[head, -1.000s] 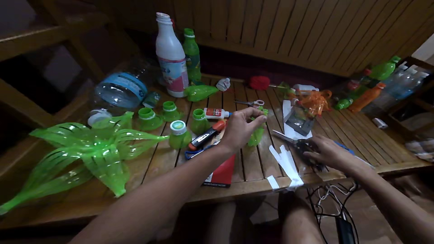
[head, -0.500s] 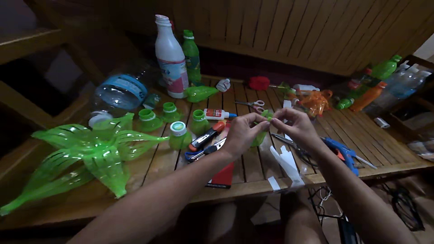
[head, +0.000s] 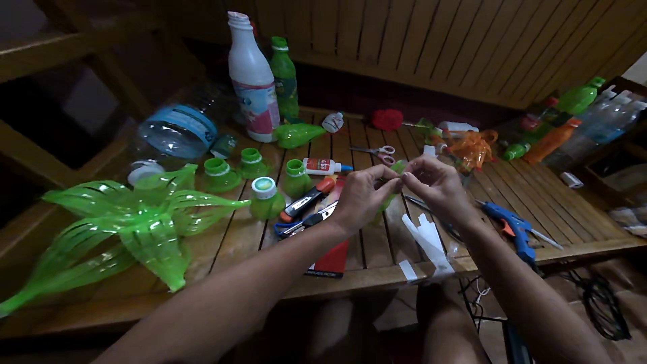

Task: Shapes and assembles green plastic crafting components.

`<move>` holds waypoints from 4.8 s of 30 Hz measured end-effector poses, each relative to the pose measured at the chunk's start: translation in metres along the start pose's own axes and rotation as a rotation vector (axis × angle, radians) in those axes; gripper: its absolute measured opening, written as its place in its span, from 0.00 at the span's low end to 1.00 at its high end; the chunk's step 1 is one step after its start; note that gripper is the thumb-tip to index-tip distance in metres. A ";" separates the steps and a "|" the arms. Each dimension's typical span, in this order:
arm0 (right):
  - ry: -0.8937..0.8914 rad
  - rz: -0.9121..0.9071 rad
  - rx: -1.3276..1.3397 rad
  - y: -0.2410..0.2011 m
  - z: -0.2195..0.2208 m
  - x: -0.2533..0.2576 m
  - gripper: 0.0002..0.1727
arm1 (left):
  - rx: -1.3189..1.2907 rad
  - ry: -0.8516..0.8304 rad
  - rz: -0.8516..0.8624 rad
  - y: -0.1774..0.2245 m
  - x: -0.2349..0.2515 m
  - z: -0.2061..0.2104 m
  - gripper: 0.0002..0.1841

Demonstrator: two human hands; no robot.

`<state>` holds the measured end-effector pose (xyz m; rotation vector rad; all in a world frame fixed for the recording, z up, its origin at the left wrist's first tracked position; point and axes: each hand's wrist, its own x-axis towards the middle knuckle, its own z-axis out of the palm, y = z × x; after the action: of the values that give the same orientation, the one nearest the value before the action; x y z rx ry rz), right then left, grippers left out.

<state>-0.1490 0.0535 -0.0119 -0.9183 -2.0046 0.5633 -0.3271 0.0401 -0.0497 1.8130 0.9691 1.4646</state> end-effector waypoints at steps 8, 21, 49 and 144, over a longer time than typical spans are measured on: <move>0.015 -0.002 -0.057 -0.002 0.005 0.010 0.04 | 0.120 0.007 0.084 -0.003 0.003 -0.004 0.05; 0.273 0.006 0.121 0.028 0.020 0.000 0.19 | -0.254 -0.076 -0.138 -0.004 0.022 -0.023 0.11; 0.112 -0.150 0.227 0.040 0.023 -0.010 0.19 | -0.348 -0.295 -0.087 -0.017 0.024 -0.030 0.16; 0.231 -0.271 0.001 0.039 0.024 -0.013 0.18 | 0.409 -0.036 0.129 0.002 0.009 -0.014 0.09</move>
<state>-0.1486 0.0672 -0.0575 -0.6626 -1.8772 0.2928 -0.3396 0.0469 -0.0401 2.2196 1.2210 1.3754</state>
